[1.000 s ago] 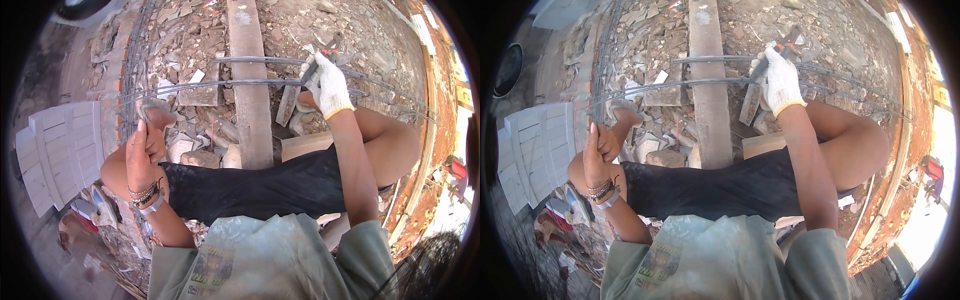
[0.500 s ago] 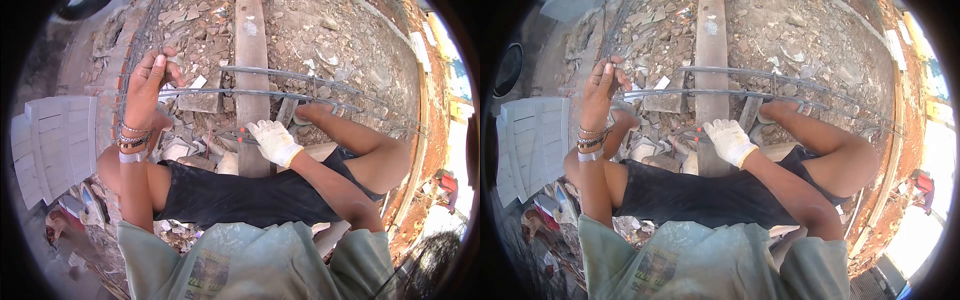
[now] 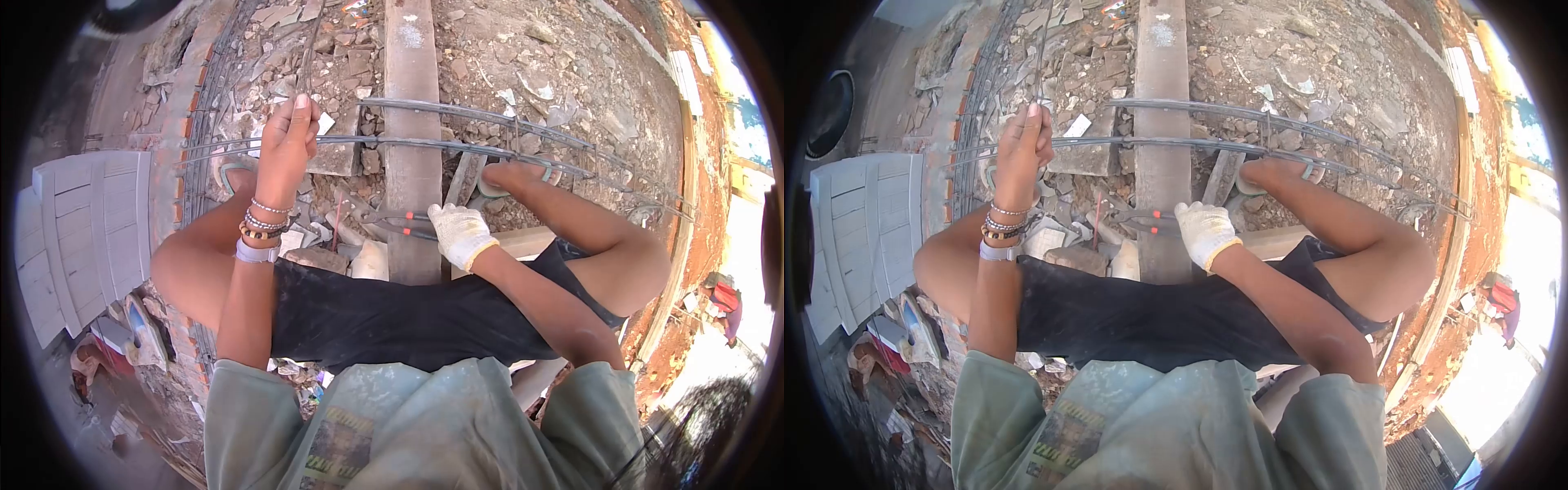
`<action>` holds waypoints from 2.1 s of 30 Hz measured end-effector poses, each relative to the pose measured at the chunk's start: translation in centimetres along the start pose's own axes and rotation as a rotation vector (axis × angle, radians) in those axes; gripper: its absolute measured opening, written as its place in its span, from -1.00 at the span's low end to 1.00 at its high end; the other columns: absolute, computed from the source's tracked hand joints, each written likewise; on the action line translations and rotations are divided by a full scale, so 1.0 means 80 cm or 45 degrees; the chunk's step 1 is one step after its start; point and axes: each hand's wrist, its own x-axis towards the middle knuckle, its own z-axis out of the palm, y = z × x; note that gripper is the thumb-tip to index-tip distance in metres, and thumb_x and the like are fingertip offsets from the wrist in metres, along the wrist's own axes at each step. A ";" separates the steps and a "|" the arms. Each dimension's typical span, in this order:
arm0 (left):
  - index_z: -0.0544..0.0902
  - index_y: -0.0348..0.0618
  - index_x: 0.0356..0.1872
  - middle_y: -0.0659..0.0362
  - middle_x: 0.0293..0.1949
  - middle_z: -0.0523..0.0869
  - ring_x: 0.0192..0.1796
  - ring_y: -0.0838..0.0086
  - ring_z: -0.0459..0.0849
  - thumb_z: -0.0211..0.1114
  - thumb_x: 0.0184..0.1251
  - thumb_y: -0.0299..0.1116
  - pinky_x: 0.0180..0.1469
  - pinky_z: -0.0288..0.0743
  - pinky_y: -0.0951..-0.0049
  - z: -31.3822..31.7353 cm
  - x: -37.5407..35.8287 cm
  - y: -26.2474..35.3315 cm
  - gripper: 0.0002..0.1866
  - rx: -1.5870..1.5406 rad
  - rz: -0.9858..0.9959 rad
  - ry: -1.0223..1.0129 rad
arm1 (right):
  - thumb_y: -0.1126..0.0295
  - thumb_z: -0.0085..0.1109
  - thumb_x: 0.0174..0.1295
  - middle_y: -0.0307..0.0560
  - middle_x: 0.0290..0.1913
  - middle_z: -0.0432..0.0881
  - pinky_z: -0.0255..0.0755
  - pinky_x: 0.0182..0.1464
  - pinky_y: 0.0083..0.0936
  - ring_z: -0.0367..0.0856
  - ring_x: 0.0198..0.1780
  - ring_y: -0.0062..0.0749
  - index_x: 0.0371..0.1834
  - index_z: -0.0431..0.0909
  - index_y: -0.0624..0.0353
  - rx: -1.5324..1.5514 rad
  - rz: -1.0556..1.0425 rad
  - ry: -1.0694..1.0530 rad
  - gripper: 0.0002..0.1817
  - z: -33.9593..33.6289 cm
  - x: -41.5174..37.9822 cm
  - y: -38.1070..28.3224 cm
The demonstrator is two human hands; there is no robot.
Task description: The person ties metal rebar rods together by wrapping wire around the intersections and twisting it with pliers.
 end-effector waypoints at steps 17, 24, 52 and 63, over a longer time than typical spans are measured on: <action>0.48 -0.31 -0.23 0.15 -0.50 0.48 -0.48 0.30 0.47 0.45 0.29 -0.15 -0.37 0.37 0.27 0.014 0.009 -0.051 -0.58 1.259 0.368 -0.037 | 0.26 0.20 0.20 0.09 -0.05 0.60 0.43 0.13 -0.10 0.56 0.09 0.05 0.00 0.51 0.11 0.208 0.306 0.799 -0.68 -0.072 0.018 0.099; 0.46 -0.22 -0.01 -0.09 -0.14 0.65 -0.05 -0.07 0.63 0.42 0.26 -0.27 -0.06 0.51 0.06 0.015 0.057 -0.137 -0.59 1.351 0.679 -0.334 | 0.22 0.24 0.25 0.07 0.00 0.62 0.39 0.20 -0.11 0.55 0.14 0.02 0.04 0.57 0.07 0.344 0.104 0.626 -0.67 -0.058 0.057 0.136; 0.37 -0.23 -0.16 -0.06 -0.30 0.72 -0.16 -0.11 0.66 0.39 0.28 -0.24 -0.18 0.49 -0.01 0.015 0.085 -0.144 -0.62 1.248 0.491 -0.466 | 0.15 0.24 0.24 0.05 0.02 0.64 0.44 0.15 -0.11 0.59 0.10 0.02 -0.03 0.68 0.07 0.461 0.137 0.466 -0.67 -0.058 0.076 0.149; 0.45 -0.33 -0.05 -0.18 -0.35 0.66 -0.18 -0.17 0.64 0.13 0.52 -0.07 -0.19 0.46 0.00 0.043 0.038 -0.071 -0.58 1.267 0.458 -0.350 | 0.13 0.12 0.41 0.04 0.06 0.63 0.45 0.21 -0.20 0.61 0.12 -0.12 0.23 0.51 0.16 0.910 0.225 0.788 -0.56 -0.103 0.038 0.092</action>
